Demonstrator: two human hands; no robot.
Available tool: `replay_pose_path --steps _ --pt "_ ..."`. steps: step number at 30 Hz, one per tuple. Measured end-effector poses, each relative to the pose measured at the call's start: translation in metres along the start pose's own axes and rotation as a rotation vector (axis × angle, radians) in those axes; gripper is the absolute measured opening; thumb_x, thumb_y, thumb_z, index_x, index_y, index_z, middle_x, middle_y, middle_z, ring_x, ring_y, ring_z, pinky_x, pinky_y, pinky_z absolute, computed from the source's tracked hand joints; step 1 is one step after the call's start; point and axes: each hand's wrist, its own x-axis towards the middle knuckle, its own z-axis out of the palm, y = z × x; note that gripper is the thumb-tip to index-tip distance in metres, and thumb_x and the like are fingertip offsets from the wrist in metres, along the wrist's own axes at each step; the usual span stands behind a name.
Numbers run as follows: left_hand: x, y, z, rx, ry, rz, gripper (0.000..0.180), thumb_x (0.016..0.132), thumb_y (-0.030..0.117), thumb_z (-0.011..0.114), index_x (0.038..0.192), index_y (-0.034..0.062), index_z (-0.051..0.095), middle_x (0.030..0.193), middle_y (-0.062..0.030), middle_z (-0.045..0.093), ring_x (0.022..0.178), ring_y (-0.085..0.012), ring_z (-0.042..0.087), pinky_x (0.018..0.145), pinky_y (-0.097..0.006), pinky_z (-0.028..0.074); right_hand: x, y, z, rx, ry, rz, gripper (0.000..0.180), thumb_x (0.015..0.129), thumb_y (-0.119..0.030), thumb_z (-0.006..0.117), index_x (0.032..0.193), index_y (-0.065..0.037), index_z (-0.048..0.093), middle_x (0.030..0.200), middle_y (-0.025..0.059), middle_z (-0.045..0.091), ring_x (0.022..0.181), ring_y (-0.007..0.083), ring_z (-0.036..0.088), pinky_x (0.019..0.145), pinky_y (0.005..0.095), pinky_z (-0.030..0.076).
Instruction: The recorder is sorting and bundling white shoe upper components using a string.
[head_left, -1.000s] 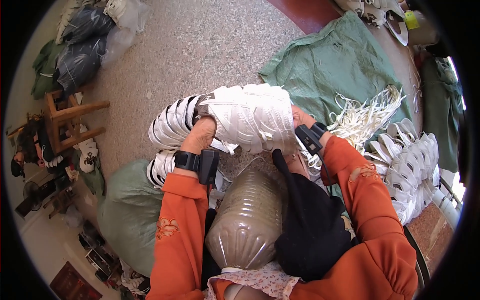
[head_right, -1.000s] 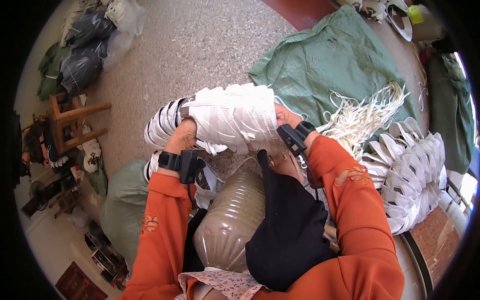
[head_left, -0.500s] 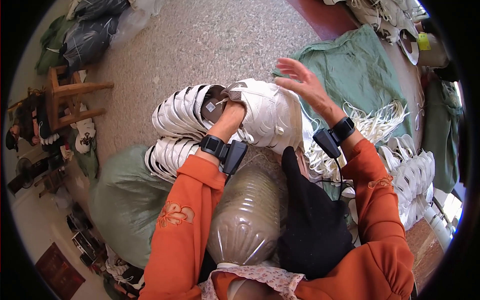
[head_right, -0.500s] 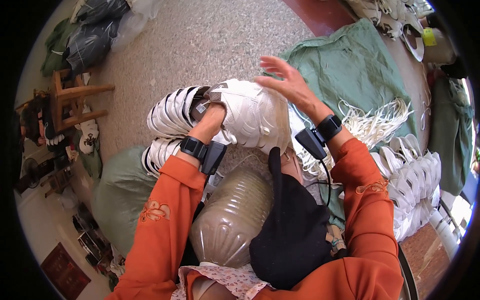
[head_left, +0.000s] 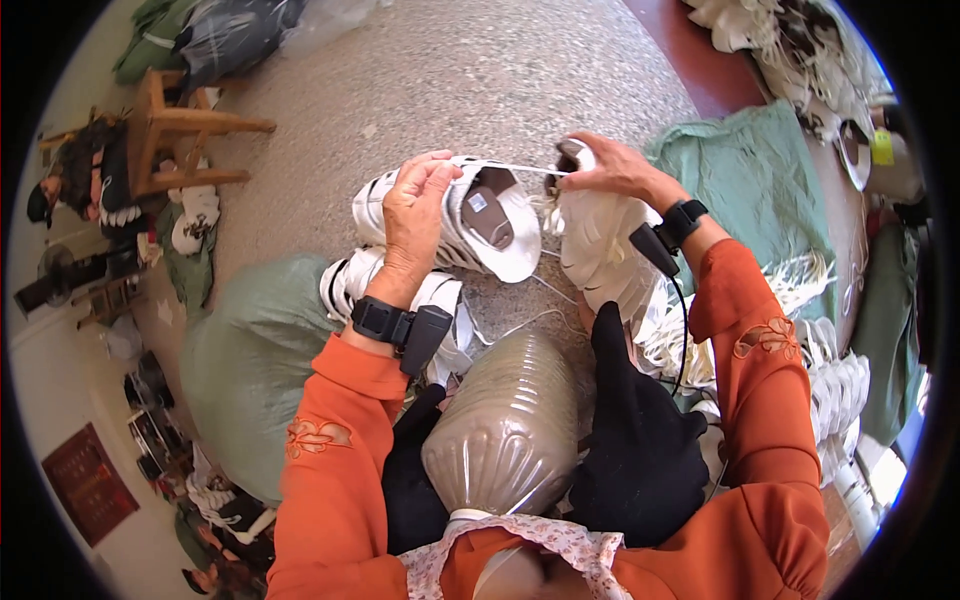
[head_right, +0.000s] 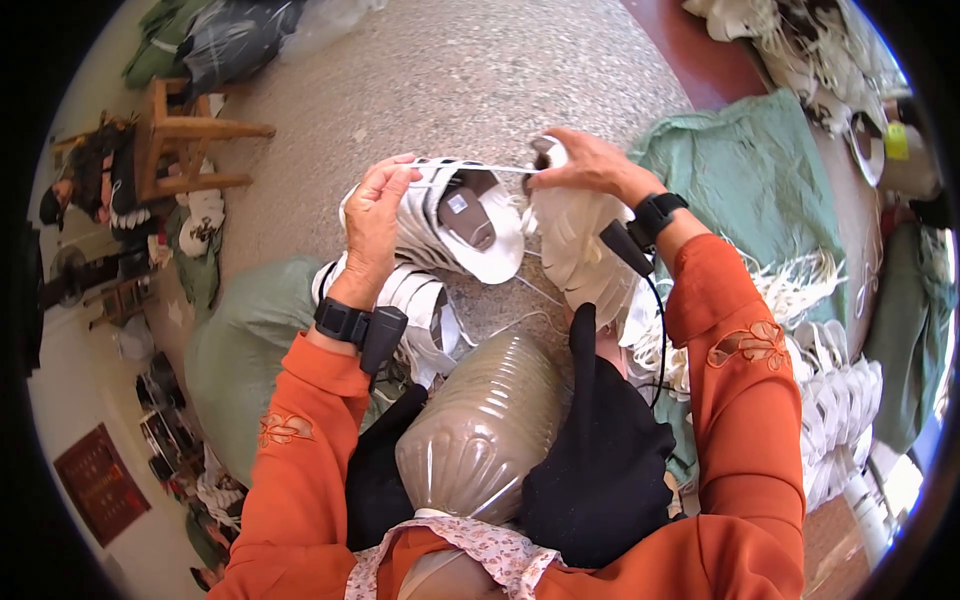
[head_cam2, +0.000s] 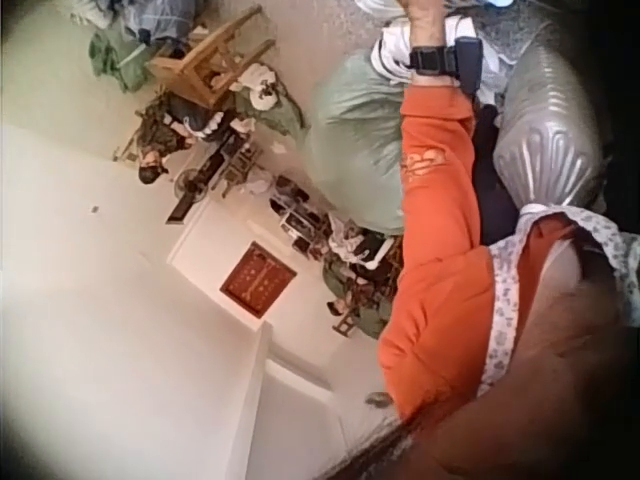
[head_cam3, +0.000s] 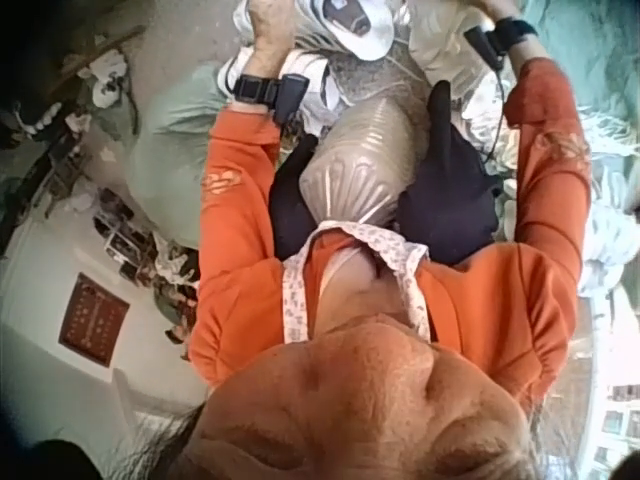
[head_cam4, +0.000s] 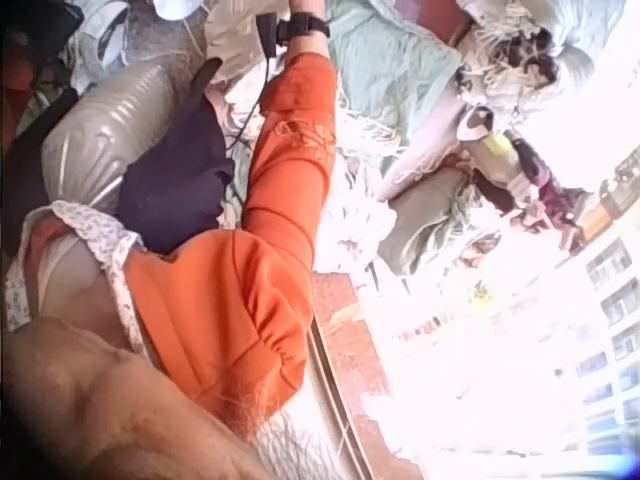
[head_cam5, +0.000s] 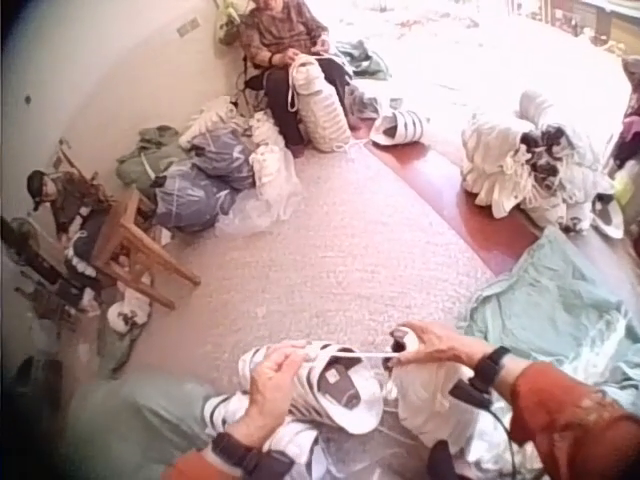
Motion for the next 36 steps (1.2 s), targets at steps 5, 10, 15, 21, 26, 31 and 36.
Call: replay_pose_path --steps 5,10,15,21,26,31,36 --pt "-0.018 0.024 -0.044 -0.122 -0.071 -0.312 0.019 0.094 0.018 0.058 0.093 0.0016 0.068 0.080 0.0002 0.063 0.072 -0.0061 0.055 0.070 -0.022 0.046 0.018 0.000 0.009 -0.312 0.069 0.045 0.081 0.070 -0.049 0.068 0.137 -0.009 0.045 0.127 0.0180 0.056 0.123 0.0314 0.049 0.105 0.0442 0.033" --pt "-0.054 0.010 -0.042 0.088 -0.145 -0.186 0.022 0.089 0.023 0.060 0.081 0.0046 0.069 0.065 -0.0034 0.062 0.059 -0.0110 0.055 0.057 -0.029 0.045 0.028 -0.054 0.051 -0.487 -0.112 -0.385 0.050 0.073 -0.001 0.058 0.122 -0.009 0.058 0.112 0.0121 0.064 0.115 0.0277 0.056 0.109 0.0466 0.029" --pt "-0.082 -0.016 -0.049 0.014 -0.190 -0.299 0.023 0.090 0.024 0.058 0.084 0.0038 0.068 0.059 -0.0019 0.057 0.053 -0.0103 0.052 0.052 -0.027 0.042 0.008 -0.162 0.059 0.239 -0.444 -0.412 0.026 0.081 -0.011 0.067 0.106 -0.004 0.065 0.085 0.0029 0.066 0.077 0.0164 0.060 0.071 0.0288 0.049" --pt "-0.068 -0.006 -0.055 -0.205 -0.308 -0.451 0.024 0.095 0.023 0.054 0.087 0.0039 0.066 0.062 0.0011 0.058 0.053 -0.0052 0.053 0.047 -0.020 0.043 0.014 -0.164 0.036 0.300 -0.704 -0.002 0.018 0.085 -0.023 0.070 0.086 -0.005 0.070 0.062 -0.0087 0.048 0.051 0.0026 0.039 0.046 0.0209 0.029" --pt "-0.044 -0.070 -0.045 -0.038 -0.181 -0.249 0.028 0.094 0.023 0.053 0.103 -0.0004 0.065 0.087 -0.0050 0.066 0.071 -0.0115 0.060 0.065 -0.026 0.051 0.053 -0.098 0.043 0.072 -0.442 0.253 0.020 0.080 -0.021 0.067 0.074 -0.002 0.069 0.052 -0.0029 0.048 0.045 0.0072 0.040 0.041 0.0260 0.031" --pt "-0.020 -0.092 -0.039 0.002 -0.122 -0.252 0.031 0.091 0.017 0.049 0.114 0.0001 0.061 0.109 -0.0154 0.065 0.107 -0.0233 0.060 0.093 -0.033 0.045 0.080 -0.071 0.090 -0.399 -0.306 -0.112 0.024 0.074 -0.018 0.057 0.067 0.003 0.066 0.061 0.0175 0.063 0.052 0.0256 0.063 0.057 0.0375 0.051" --pt "-0.020 -0.094 -0.031 0.220 -0.098 -0.118 0.030 0.088 0.012 0.052 0.112 -0.0016 0.062 0.118 -0.0174 0.059 0.109 -0.0314 0.058 0.094 -0.034 0.045 0.093 -0.101 0.133 -0.388 -0.735 0.348 0.018 0.072 -0.013 0.057 0.062 -0.001 0.066 0.062 0.0163 0.065 0.052 0.0246 0.064 0.055 0.0356 0.052"
